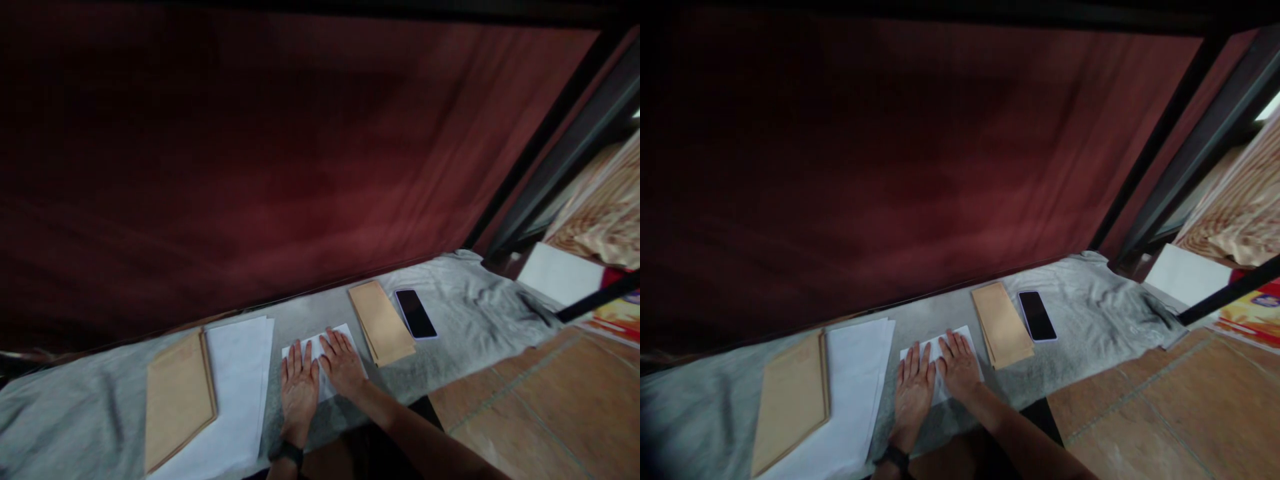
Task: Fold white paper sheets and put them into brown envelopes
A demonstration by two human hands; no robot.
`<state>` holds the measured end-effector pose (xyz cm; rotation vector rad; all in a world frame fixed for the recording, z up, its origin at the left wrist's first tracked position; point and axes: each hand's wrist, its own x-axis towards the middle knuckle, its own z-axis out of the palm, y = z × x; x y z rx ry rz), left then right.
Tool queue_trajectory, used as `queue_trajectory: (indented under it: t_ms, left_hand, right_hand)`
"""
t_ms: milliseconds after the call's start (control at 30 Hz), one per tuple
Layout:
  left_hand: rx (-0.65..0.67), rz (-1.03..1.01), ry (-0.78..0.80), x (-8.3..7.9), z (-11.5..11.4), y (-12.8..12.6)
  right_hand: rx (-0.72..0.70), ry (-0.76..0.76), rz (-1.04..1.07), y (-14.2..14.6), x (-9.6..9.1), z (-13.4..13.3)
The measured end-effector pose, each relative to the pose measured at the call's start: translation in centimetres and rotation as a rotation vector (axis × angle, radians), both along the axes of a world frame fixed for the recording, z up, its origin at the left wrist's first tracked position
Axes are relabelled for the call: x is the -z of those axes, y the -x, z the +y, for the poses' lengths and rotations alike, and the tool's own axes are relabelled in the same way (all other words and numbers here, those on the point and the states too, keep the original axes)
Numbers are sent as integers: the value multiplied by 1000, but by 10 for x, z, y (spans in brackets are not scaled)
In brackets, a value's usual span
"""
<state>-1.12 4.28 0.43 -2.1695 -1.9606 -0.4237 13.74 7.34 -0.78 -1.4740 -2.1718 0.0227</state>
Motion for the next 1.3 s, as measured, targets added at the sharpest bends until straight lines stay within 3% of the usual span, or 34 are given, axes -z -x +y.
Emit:
queue_trajectory:
  t_ms: [167,333,567,800,1067,1300]
  left_hand:
    - [-7,-39,-91,9,0,4]
    - [-10,-70,-123,9,-2,4]
    - [23,-103,-139,9,-5,6]
    - [66,-63,-96,8,-7,11]
    - [306,48,-22,12,-39,-14]
    - [260,57,-59,16,-51,18]
  right_hand:
    - [178,-24,-34,-8,6,0]
    - [243,8,-67,-15,8,-6]
    - [240,-57,-68,-20,16,-29]
    - [193,-97,-51,-30,13,-50]
    - [182,-130,-56,-41,15,-74]
    - [85,-80,-113,-58,7,-90]
